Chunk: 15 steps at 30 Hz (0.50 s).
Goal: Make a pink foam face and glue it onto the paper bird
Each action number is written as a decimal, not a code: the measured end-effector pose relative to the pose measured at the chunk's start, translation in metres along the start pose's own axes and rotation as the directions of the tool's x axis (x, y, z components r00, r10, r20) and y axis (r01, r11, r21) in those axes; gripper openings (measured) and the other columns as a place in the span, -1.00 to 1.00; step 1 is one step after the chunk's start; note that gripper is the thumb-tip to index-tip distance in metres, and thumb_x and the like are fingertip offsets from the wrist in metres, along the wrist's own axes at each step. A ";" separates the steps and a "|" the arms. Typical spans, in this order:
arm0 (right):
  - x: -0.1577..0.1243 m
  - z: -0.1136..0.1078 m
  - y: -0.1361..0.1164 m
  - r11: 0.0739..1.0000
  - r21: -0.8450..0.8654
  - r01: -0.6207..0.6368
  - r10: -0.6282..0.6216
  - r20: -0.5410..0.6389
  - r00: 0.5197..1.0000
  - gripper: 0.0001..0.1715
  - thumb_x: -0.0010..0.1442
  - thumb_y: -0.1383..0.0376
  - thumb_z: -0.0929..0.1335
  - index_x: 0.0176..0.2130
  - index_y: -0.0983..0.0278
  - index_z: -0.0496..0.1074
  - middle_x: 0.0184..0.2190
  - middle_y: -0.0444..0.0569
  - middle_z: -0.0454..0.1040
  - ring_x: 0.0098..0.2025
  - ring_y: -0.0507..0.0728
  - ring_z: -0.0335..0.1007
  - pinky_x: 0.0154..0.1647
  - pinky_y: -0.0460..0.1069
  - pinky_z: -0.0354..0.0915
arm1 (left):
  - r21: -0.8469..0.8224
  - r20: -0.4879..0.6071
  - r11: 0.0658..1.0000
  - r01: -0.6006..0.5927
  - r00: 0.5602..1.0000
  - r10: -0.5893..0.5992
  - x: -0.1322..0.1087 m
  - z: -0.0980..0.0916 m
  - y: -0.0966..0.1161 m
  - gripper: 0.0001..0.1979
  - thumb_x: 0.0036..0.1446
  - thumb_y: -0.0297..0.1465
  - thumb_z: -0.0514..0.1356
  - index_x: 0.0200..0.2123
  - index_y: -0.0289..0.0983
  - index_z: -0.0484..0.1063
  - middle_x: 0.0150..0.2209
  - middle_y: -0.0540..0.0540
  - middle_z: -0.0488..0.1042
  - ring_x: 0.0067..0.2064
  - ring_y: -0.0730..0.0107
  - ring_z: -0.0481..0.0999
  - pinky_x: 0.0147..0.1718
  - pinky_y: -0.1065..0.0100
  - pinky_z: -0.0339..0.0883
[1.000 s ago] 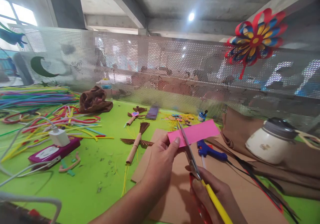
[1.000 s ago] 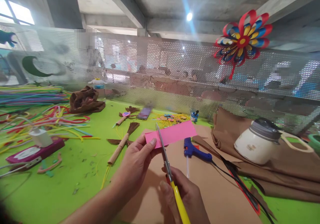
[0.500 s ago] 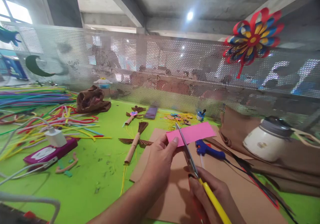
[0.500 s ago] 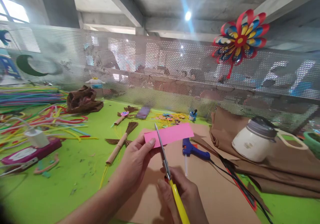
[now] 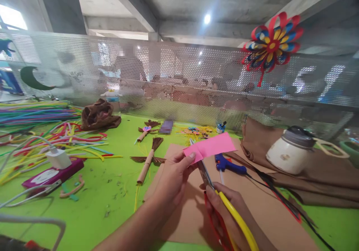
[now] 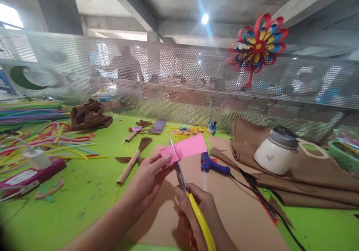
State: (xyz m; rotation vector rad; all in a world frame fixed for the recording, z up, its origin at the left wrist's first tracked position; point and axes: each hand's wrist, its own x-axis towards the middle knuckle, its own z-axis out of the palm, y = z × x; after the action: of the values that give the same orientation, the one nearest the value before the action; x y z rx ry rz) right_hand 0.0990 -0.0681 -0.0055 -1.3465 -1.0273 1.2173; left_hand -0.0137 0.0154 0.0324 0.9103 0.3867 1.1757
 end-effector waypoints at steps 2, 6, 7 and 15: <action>-0.001 0.000 -0.002 1.000 -0.011 -0.011 0.011 0.020 1.000 -0.43 0.03 -0.14 0.29 -0.29 0.32 0.30 -0.68 -0.29 0.17 -0.77 -0.15 -0.06 -0.82 -0.20 -0.05 | 0.009 -0.019 1.000 0.016 1.000 -0.016 0.003 -0.004 -0.001 -0.87 0.01 -0.45 0.28 -0.33 -0.38 0.53 -0.30 -0.16 0.51 -0.29 0.40 0.45 -0.19 0.36 0.35; -0.001 -0.003 -0.005 1.000 -0.027 -0.012 0.013 0.064 0.998 -0.47 0.05 -0.13 0.26 -0.49 0.28 0.22 -0.75 -0.28 0.17 -0.77 -0.14 -0.01 -0.81 -0.22 -0.03 | 0.037 -0.086 0.999 0.023 0.996 -0.020 0.011 -0.011 -0.001 -0.87 0.04 -0.47 0.26 -0.31 -0.40 0.49 -0.24 -0.15 0.49 -0.24 0.40 0.45 -0.18 0.33 0.36; -0.001 -0.003 -0.006 0.999 -0.031 -0.015 0.018 0.083 0.996 -0.47 0.06 -0.13 0.26 -0.51 0.28 0.21 -0.77 -0.28 0.18 -0.78 -0.14 0.00 -0.81 -0.22 -0.02 | 0.048 -0.107 0.999 0.024 0.994 -0.019 0.013 -0.013 -0.001 -0.88 0.06 -0.47 0.24 -0.29 -0.39 0.47 -0.22 -0.14 0.47 -0.23 0.39 0.45 -0.19 0.30 0.36; -0.012 -0.008 -0.011 0.997 -0.053 -0.061 0.073 0.252 0.965 -0.43 0.10 -0.11 0.23 -0.37 0.37 0.36 -0.69 -0.20 0.30 -0.79 -0.14 0.08 -0.82 -0.22 0.01 | 0.069 -0.364 0.997 -0.027 0.930 0.050 0.033 -0.028 0.011 -0.78 0.19 -0.36 0.13 -0.11 -0.34 0.35 -0.15 -0.12 0.41 -0.22 0.35 0.46 -0.28 0.24 0.40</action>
State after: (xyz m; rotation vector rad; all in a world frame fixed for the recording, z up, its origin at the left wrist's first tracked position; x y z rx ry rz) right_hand 0.1061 -0.0797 0.0064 -1.2908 -1.2024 1.4529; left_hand -0.0281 0.0577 0.0303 0.7523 0.7136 1.3795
